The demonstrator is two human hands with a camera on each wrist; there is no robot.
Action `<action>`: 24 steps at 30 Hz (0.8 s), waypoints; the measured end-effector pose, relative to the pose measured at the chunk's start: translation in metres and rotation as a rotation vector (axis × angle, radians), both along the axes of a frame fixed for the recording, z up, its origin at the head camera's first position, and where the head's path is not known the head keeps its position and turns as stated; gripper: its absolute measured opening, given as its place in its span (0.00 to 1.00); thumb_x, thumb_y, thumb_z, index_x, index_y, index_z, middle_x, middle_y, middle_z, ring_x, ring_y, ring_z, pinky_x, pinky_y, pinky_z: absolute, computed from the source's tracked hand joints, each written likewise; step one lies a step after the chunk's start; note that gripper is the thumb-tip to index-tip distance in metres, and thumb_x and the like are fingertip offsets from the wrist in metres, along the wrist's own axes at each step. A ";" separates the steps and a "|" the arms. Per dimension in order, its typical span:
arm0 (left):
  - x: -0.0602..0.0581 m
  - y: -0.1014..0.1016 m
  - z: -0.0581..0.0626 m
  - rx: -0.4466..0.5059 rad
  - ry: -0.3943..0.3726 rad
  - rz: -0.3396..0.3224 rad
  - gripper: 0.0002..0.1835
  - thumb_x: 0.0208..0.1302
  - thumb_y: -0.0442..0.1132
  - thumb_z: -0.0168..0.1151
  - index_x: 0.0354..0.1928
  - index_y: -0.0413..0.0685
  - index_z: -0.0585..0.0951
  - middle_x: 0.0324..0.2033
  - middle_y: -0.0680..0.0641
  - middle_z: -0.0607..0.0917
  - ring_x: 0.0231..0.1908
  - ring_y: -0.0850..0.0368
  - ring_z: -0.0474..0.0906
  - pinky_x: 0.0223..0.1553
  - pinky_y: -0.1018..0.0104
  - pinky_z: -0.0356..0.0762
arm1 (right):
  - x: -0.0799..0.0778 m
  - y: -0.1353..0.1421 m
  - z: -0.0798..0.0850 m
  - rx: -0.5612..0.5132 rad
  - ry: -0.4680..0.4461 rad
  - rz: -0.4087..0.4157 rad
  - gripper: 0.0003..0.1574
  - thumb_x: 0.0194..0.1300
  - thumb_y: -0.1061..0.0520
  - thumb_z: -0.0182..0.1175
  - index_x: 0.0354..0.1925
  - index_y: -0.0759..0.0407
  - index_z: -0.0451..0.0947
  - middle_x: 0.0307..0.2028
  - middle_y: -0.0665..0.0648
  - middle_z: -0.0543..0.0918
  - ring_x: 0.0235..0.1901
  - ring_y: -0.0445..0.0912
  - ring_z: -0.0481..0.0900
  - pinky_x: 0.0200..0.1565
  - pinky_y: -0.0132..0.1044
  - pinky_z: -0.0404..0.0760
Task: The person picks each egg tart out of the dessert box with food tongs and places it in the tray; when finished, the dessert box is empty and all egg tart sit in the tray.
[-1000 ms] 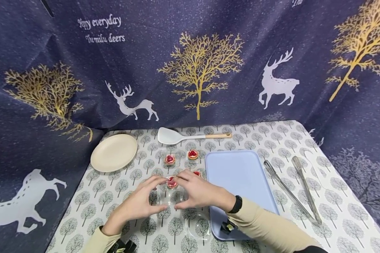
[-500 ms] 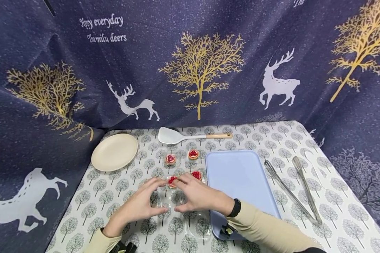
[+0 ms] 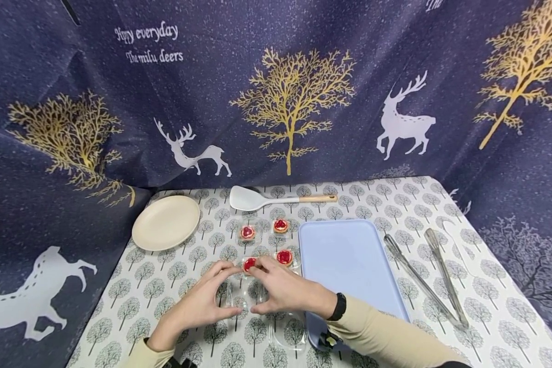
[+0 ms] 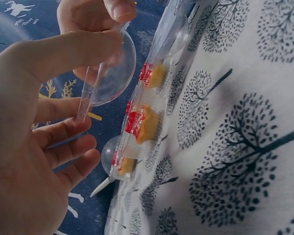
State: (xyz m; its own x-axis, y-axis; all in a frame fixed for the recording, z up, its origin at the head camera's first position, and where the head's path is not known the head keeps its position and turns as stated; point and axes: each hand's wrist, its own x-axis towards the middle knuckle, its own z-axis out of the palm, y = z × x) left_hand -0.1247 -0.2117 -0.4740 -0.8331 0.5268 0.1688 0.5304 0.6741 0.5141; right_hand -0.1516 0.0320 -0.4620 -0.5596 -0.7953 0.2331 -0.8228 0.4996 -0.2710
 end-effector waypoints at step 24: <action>0.006 -0.002 -0.015 -0.037 0.049 -0.008 0.45 0.35 0.53 0.82 0.60 0.50 0.76 0.57 0.57 0.73 0.58 0.59 0.70 0.59 0.51 0.77 | 0.007 -0.007 -0.010 0.116 0.023 -0.011 0.50 0.49 0.29 0.68 0.59 0.61 0.75 0.53 0.53 0.77 0.52 0.42 0.73 0.57 0.27 0.76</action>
State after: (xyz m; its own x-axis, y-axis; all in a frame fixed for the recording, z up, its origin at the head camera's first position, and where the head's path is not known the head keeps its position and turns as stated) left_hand -0.1187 -0.2141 -0.4895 -0.8200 0.5402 0.1890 0.5597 0.6878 0.4622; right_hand -0.1450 0.0254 -0.4724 -0.5645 -0.8112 0.1527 -0.8221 0.5359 -0.1921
